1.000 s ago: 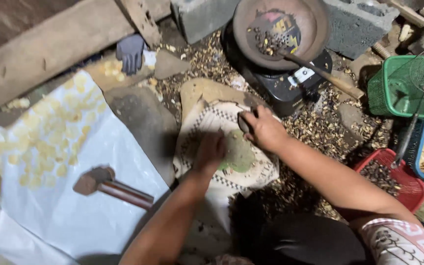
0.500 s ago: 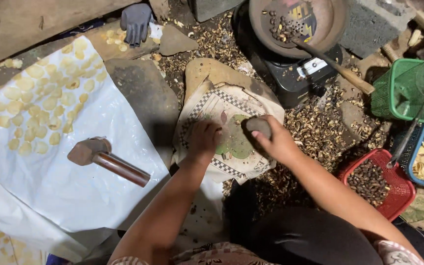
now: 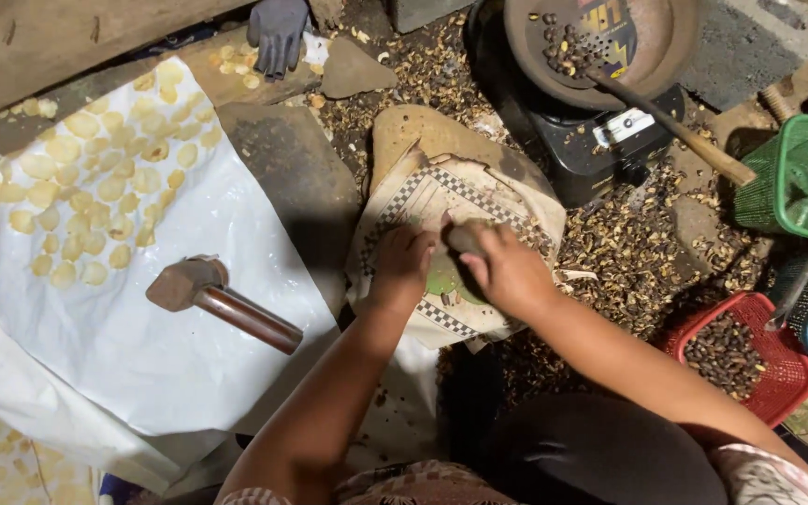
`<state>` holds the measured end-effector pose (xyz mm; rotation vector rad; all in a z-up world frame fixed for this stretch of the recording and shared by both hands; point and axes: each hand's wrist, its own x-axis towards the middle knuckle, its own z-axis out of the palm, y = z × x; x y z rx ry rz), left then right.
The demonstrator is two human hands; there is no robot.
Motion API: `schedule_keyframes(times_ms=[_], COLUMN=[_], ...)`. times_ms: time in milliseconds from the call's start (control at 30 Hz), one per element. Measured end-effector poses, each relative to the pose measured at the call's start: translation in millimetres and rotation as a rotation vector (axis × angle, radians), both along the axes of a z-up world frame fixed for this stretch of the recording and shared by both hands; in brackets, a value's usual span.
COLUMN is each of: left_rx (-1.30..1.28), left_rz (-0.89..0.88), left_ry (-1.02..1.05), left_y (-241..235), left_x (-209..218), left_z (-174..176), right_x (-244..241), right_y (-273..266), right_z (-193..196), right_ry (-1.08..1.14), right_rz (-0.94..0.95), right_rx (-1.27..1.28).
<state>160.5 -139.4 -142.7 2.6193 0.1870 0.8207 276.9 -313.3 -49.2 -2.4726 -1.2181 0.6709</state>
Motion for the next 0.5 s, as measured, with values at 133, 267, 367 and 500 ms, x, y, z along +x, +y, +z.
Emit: schedule_keyframes(times_ms=[133,267,367,500], left_rx=[-0.091,-0.17,-0.182,-0.143], left_rz=[-0.004,-0.011,0.02,0.083], left_ry=[0.008,0.03,0.04,0.079], left_y=[1,0,-6,-13], left_x=[-7,-1,8,6], left_z=[1,-8,-6,-20], right_x=[-4,-10,-14,-8], right_y=[-16,-13,-9,-11], right_z=[-19,-17,5,15], right_ry=[0.218,0.168,0.034,-0.104], right_rz=[-0.292,-0.264,-0.174,-0.061], right_rx=[-0.012,-0.029,-0.095,-0.17])
